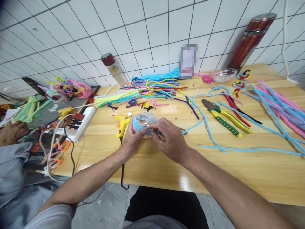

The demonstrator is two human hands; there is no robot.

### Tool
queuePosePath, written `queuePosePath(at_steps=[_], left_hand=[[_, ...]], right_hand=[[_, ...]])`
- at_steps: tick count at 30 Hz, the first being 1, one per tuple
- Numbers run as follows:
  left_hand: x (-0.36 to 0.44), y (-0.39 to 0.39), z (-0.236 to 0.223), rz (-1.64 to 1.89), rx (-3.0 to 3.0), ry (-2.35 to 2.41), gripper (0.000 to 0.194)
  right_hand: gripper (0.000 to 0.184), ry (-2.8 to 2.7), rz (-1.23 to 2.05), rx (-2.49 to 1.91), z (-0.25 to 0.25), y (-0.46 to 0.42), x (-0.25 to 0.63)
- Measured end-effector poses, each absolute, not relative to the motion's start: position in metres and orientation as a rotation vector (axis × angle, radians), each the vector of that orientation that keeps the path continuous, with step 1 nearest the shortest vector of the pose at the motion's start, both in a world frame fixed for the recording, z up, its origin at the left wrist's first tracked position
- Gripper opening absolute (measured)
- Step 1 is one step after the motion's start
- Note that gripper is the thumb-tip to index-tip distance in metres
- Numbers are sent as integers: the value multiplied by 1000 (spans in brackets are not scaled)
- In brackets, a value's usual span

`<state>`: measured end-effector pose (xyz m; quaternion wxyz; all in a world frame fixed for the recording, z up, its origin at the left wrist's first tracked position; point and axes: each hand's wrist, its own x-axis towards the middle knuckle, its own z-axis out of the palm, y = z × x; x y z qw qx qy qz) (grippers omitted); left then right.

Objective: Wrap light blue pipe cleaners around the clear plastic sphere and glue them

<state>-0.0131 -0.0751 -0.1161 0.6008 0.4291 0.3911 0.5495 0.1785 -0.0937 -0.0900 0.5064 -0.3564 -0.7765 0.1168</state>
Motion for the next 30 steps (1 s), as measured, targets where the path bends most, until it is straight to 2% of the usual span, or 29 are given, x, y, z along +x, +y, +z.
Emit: queuePosePath(at_steps=[7,13,20,30], left_hand=[[-14,-76,-115,1255,976,890,81],[-13,-76,-114,1221,1025,889,92],[-14,-74,-115,1236,986,931,80],[-13,-76,-105,1204,931,906,75]], right_hand=[[19,-1868,270,-844,-90,-94,179],[20,-1856,266,-839,-89,-93,179],[19,-1886,247,-844,-89,-94,179],[19,-1894,240,-857,-92,-92,182]])
